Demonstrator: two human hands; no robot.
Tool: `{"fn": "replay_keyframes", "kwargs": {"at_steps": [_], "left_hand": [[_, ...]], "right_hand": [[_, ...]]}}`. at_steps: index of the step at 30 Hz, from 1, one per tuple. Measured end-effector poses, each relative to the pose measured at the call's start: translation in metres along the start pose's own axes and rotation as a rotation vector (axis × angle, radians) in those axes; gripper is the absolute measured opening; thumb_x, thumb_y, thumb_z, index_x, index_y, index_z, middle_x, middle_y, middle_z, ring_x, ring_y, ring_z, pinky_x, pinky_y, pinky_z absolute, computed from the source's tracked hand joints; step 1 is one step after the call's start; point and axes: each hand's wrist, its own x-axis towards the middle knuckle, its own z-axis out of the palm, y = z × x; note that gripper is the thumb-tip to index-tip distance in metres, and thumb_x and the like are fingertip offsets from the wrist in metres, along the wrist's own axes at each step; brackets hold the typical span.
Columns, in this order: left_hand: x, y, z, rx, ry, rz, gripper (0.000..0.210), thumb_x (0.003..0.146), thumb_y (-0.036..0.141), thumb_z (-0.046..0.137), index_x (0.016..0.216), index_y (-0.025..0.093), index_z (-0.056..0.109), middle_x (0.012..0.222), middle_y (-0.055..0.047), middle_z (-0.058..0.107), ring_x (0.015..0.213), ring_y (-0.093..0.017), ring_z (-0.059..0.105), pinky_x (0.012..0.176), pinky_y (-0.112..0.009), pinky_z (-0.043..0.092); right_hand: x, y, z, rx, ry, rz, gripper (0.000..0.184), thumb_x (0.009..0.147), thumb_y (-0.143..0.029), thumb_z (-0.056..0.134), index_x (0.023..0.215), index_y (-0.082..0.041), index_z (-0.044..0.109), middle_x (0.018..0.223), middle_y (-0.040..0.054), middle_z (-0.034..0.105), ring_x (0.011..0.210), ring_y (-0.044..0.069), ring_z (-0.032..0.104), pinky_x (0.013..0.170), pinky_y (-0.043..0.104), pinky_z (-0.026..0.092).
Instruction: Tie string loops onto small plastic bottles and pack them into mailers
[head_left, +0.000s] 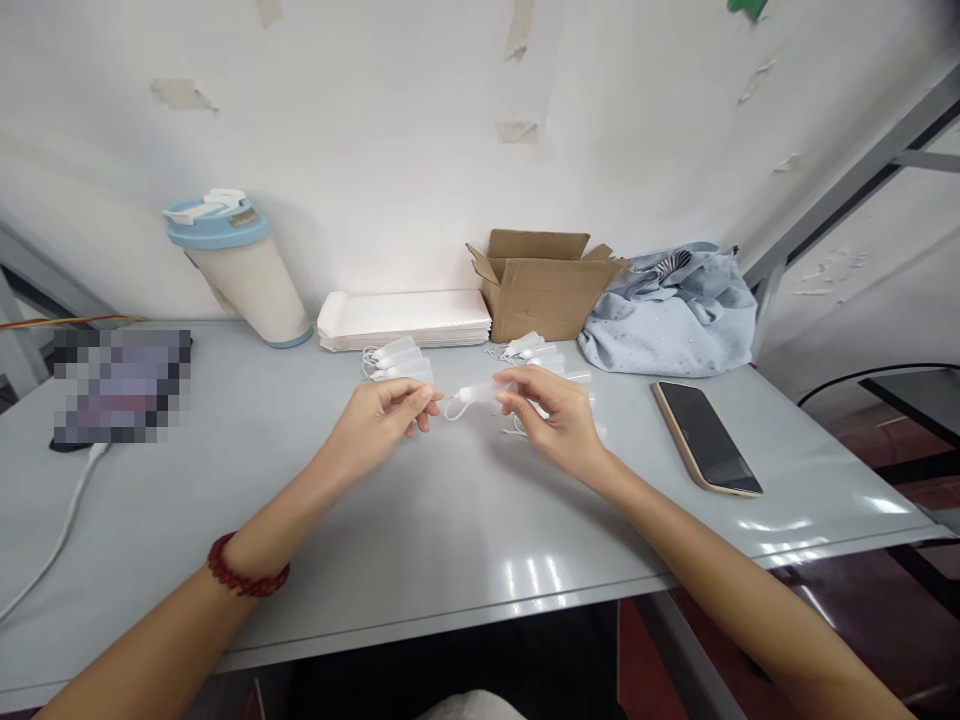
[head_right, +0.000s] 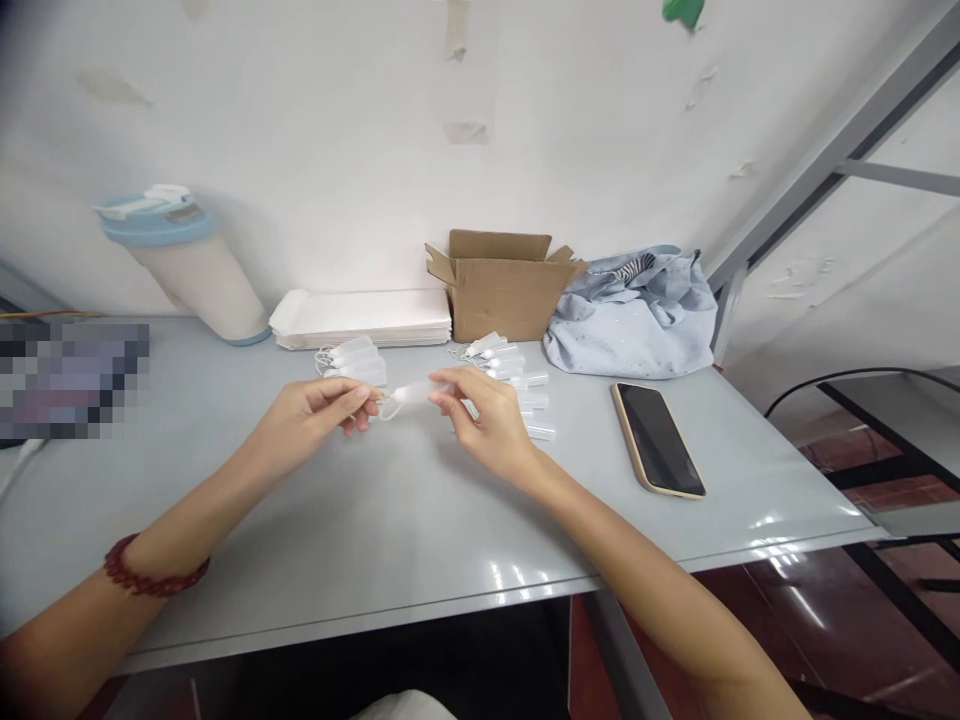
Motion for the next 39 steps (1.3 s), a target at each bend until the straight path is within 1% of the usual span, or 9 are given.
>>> {"fn": "replay_keyframes", "kwargs": {"at_steps": [4, 10, 17, 24, 28, 31, 34, 36, 39], "left_hand": [[0.0, 0.0, -0.003, -0.019, -0.049, -0.036, 0.034, 0.083, 0.048, 0.054, 0.078, 0.017, 0.067, 0.07, -0.002, 0.063, 0.063, -0.014, 0.055, 0.063, -0.027, 0.044], [-0.004, 0.007, 0.003, -0.027, -0.054, -0.022, 0.026, 0.079, 0.042, 0.059, 0.071, 0.018, 0.065, 0.066, -0.001, 0.061, 0.058, -0.013, 0.053, 0.059, -0.027, 0.046], [-0.005, 0.008, 0.0, -0.043, -0.084, -0.019, 0.023, 0.08, 0.036, 0.057, 0.069, 0.018, 0.064, 0.065, 0.0, 0.061, 0.06, -0.013, 0.053, 0.06, -0.025, 0.044], [-0.004, 0.007, -0.002, -0.041, -0.098, 0.035, 0.021, 0.081, 0.035, 0.057, 0.071, 0.018, 0.065, 0.064, 0.001, 0.061, 0.066, -0.015, 0.057, 0.067, -0.027, 0.045], [-0.003, 0.009, -0.004, -0.013, -0.088, 0.03, 0.022, 0.08, 0.037, 0.058, 0.071, 0.018, 0.066, 0.065, 0.0, 0.062, 0.067, -0.015, 0.058, 0.069, -0.027, 0.045], [0.001, 0.007, -0.014, 0.032, -0.071, 0.011, 0.024, 0.078, 0.04, 0.059, 0.07, 0.018, 0.066, 0.066, -0.001, 0.064, 0.069, -0.016, 0.059, 0.071, -0.028, 0.045], [0.008, 0.002, -0.036, 0.075, 0.003, 0.0, 0.025, 0.077, 0.042, 0.06, 0.071, 0.019, 0.066, 0.07, -0.001, 0.065, 0.072, -0.017, 0.059, 0.071, -0.027, 0.045], [0.011, -0.002, -0.052, 0.104, -0.017, 0.0, 0.025, 0.077, 0.045, 0.06, 0.074, 0.021, 0.068, 0.077, -0.002, 0.067, 0.077, -0.018, 0.059, 0.072, -0.027, 0.045], [0.013, -0.006, -0.07, 0.201, -0.04, -0.037, 0.027, 0.075, 0.049, 0.061, 0.074, 0.023, 0.069, 0.08, -0.002, 0.067, 0.081, -0.02, 0.059, 0.071, -0.027, 0.044]], "right_hand": [[0.001, 0.001, -0.001, 0.013, 0.011, -0.004, 0.014, 0.091, -0.025, 0.052, 0.099, -0.02, 0.062, 0.07, 0.0013, 0.062, 0.063, 0.014, 0.059, 0.061, 0.028, 0.047], [-0.002, 0.002, 0.002, 0.007, -0.027, 0.0, 0.015, 0.092, -0.027, 0.051, 0.1, -0.02, 0.062, 0.071, 0.0014, 0.064, 0.063, 0.014, 0.059, 0.06, 0.028, 0.047], [0.0, 0.003, 0.0, 0.033, -0.053, 0.037, 0.016, 0.091, -0.029, 0.051, 0.098, -0.02, 0.063, 0.069, 0.0011, 0.064, 0.062, 0.014, 0.059, 0.059, 0.028, 0.046], [0.004, 0.005, -0.004, 0.105, -0.078, 0.153, 0.015, 0.088, -0.027, 0.054, 0.094, -0.018, 0.065, 0.064, 0.0004, 0.064, 0.06, 0.013, 0.056, 0.055, 0.027, 0.042], [0.004, 0.005, -0.004, 0.151, -0.092, 0.201, 0.016, 0.087, -0.029, 0.058, 0.096, -0.018, 0.065, 0.066, 0.0006, 0.065, 0.062, 0.014, 0.058, 0.057, 0.027, 0.044], [0.005, 0.011, -0.007, 0.164, -0.114, 0.211, 0.016, 0.086, -0.031, 0.06, 0.095, -0.019, 0.065, 0.08, 0.0033, 0.068, 0.073, 0.015, 0.062, 0.067, 0.029, 0.049], [0.011, 0.024, -0.014, 0.094, -0.069, 0.177, 0.017, 0.087, -0.033, 0.059, 0.096, -0.019, 0.064, 0.091, 0.0059, 0.067, 0.08, 0.016, 0.063, 0.073, 0.032, 0.051], [0.015, 0.035, -0.021, -0.032, 0.002, 0.111, 0.017, 0.088, -0.032, 0.057, 0.096, -0.018, 0.063, 0.095, 0.0075, 0.067, 0.08, 0.017, 0.063, 0.074, 0.033, 0.051], [0.021, 0.051, -0.031, -0.243, 0.056, -0.006, 0.016, 0.09, -0.032, 0.054, 0.095, -0.019, 0.062, 0.095, 0.0086, 0.067, 0.082, 0.019, 0.063, 0.074, 0.035, 0.051]]}}
